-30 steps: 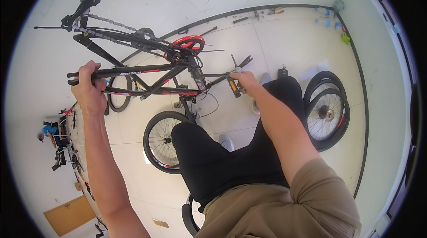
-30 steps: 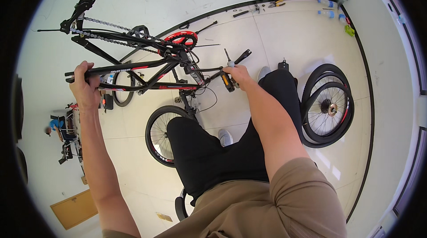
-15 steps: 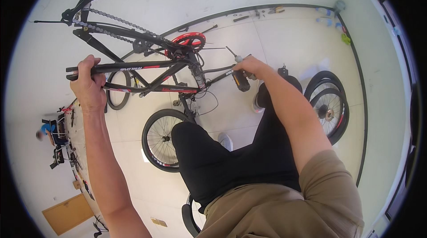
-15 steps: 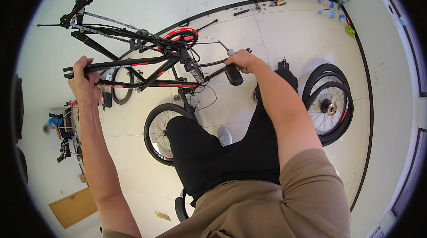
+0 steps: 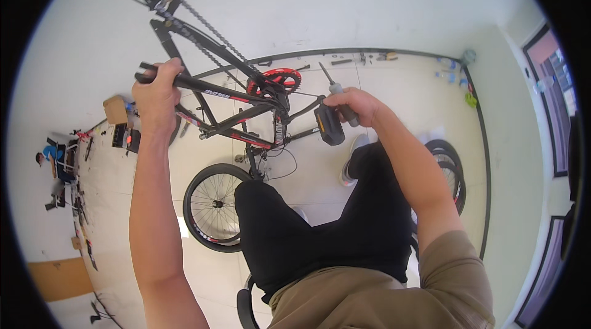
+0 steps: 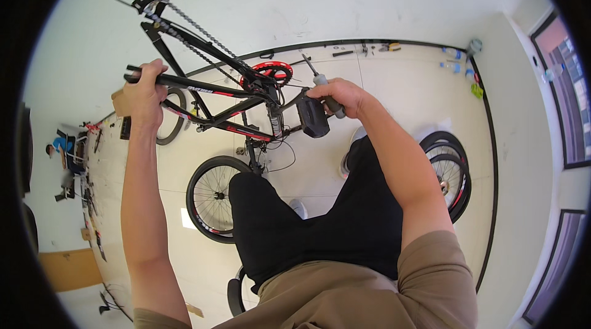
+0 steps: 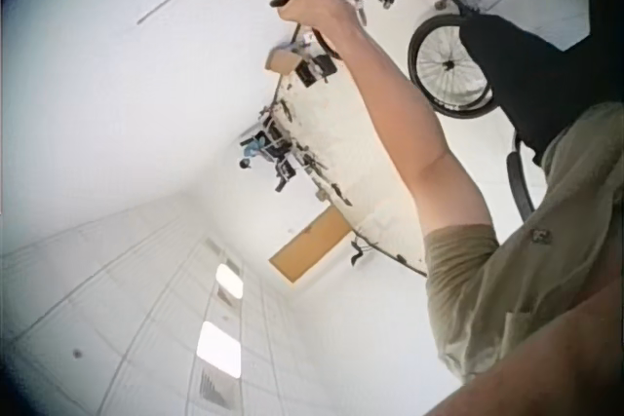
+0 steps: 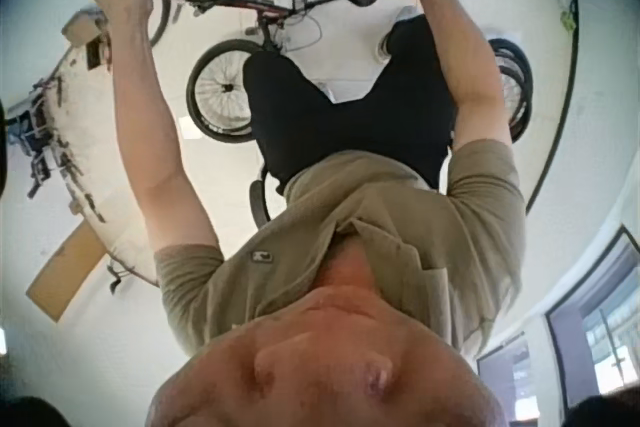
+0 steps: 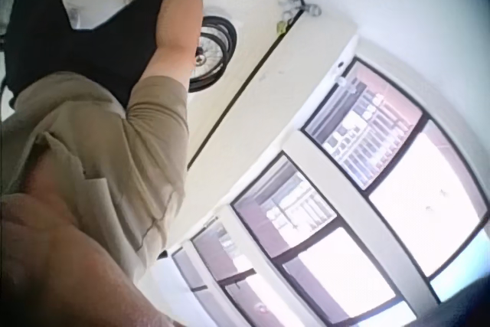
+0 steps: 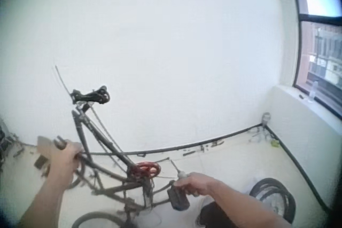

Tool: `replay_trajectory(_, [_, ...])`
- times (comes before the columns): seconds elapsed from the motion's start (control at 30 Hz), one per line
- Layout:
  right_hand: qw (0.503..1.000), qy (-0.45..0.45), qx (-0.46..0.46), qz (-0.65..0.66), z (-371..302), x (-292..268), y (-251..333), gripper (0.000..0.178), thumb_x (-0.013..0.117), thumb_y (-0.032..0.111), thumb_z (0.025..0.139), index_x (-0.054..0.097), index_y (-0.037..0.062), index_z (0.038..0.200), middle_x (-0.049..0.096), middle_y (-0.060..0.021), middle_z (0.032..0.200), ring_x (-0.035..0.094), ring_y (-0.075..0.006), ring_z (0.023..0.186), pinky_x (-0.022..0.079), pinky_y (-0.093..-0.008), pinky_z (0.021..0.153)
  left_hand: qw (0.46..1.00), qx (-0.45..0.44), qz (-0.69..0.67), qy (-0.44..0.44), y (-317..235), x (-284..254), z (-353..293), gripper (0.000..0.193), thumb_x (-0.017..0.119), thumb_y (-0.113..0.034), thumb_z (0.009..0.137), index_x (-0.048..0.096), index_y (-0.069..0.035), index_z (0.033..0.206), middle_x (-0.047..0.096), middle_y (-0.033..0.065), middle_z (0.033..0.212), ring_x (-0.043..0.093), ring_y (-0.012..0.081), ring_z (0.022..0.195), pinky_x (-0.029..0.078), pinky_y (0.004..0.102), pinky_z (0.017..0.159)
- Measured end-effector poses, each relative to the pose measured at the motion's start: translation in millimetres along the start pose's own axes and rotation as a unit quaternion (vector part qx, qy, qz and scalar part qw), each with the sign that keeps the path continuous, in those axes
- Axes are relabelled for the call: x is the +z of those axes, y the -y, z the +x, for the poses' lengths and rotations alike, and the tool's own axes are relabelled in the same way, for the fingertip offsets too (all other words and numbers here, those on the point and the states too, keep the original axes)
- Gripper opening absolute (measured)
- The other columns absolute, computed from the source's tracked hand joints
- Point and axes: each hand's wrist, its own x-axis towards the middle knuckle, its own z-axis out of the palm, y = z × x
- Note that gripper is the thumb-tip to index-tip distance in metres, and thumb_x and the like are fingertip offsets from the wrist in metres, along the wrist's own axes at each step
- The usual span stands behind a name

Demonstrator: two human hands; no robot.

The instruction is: The person is assembling a bicycle by attaching a pedal to the crank arm. They use a pedal wrench to tighten the pedal onto the crank arm, ensuring it is securely fastened.

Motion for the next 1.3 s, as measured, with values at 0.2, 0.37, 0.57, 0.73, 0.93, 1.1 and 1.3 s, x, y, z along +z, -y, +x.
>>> replay_trajectory(0.2, [0.991, 0.010, 0.077, 0.111, 4.5, -12.6, -22.3, 0.034, 0.063, 0.028, 0.091, 0.065, 0.0015, 0.112, 0.071, -0.0146, 0.108, 0.069, -0.0224, 0.092, 0.055, -0.0385, 0.083, 0.999, -0.003, 0.040, -0.010, -1.9, -0.8, -4.4, 0.026, 0.076, -0.024, 0.078, 0.062, -0.002, 0.074, 0.052, -0.0028, 0.065, 0.041, 0.0050, 0.053, 0.030, 0.0245, 0.048])
replay_trajectory(0.37, [0.982, 0.023, 0.050, 0.179, -5.1, -2.7, -24.7, 0.037, 0.061, 0.032, 0.090, 0.066, 0.0022, 0.112, 0.070, -0.0098, 0.096, 0.067, -0.0173, 0.076, 0.056, -0.0321, 0.070, 0.996, 0.017, 0.090, -0.012, -3.1, 2.1, -0.5, 0.031, 0.073, -0.031, 0.074, 0.059, -0.004, 0.067, 0.053, -0.0030, 0.066, 0.044, 0.0086, 0.062, 0.036, 0.0278, 0.057])
replay_trajectory(0.57, [0.992, -0.030, 0.068, 0.100, -4.8, 9.9, -9.8, 0.031, 0.063, 0.031, 0.087, 0.068, 0.0052, 0.103, 0.069, -0.0087, 0.090, 0.066, -0.0172, 0.073, 0.054, -0.0329, 0.063, 0.993, 0.008, 0.115, 0.001, -16.7, 1.4, -11.8, 0.033, 0.071, -0.030, 0.074, 0.054, -0.005, 0.061, 0.050, -0.0032, 0.062, 0.042, 0.0092, 0.060, 0.035, 0.0283, 0.057])
replay_trajectory(0.73, [0.986, -0.124, 0.108, 0.001, -1.5, -2.3, -3.9, 0.024, 0.070, 0.031, 0.081, 0.068, 0.0084, 0.090, 0.068, -0.0067, 0.084, 0.062, -0.0162, 0.069, 0.048, -0.0313, 0.057, 0.992, 0.022, 0.127, -0.004, -15.8, 2.0, -11.6, 0.034, 0.070, -0.030, 0.073, 0.052, -0.005, 0.060, 0.049, -0.0031, 0.060, 0.041, 0.0095, 0.059, 0.035, 0.0291, 0.056])
replay_trajectory(0.93, [0.968, -0.193, 0.113, -0.117, -8.2, -2.1, 3.7, 0.020, 0.073, 0.026, 0.080, 0.069, 0.0073, 0.086, 0.068, -0.0057, 0.083, 0.056, -0.0141, 0.064, 0.037, -0.0308, 0.051, 0.991, 0.050, 0.128, -0.002, -10.8, 1.2, -10.2, 0.035, 0.075, -0.036, 0.074, 0.057, -0.006, 0.067, 0.046, -0.0051, 0.063, 0.038, 0.0080, 0.059, 0.032, 0.0278, 0.055])
replay_trajectory(1.1, [0.976, -0.154, 0.099, -0.115, -17.1, 4.4, 19.9, 0.022, 0.078, 0.022, 0.078, 0.067, 0.0052, 0.086, 0.067, -0.0059, 0.081, 0.059, -0.0158, 0.070, 0.044, -0.0339, 0.056, 0.993, 0.045, 0.108, -0.006, -14.4, 3.5, -12.5, 0.033, 0.072, -0.029, 0.072, 0.051, -0.007, 0.059, 0.049, -0.0026, 0.061, 0.040, 0.0091, 0.058, 0.034, 0.0284, 0.055])
replay_trajectory(1.3, [0.995, -0.056, 0.071, -0.046, -10.3, 7.1, 20.5, 0.026, 0.076, 0.023, 0.083, 0.066, 0.0036, 0.098, 0.068, -0.0074, 0.084, 0.066, -0.0170, 0.078, 0.055, -0.0339, 0.065, 0.994, 0.047, 0.095, -0.004, -12.1, 4.1, -12.0, 0.033, 0.073, -0.028, 0.072, 0.051, -0.007, 0.059, 0.049, -0.0023, 0.061, 0.040, 0.0086, 0.058, 0.034, 0.0280, 0.054])
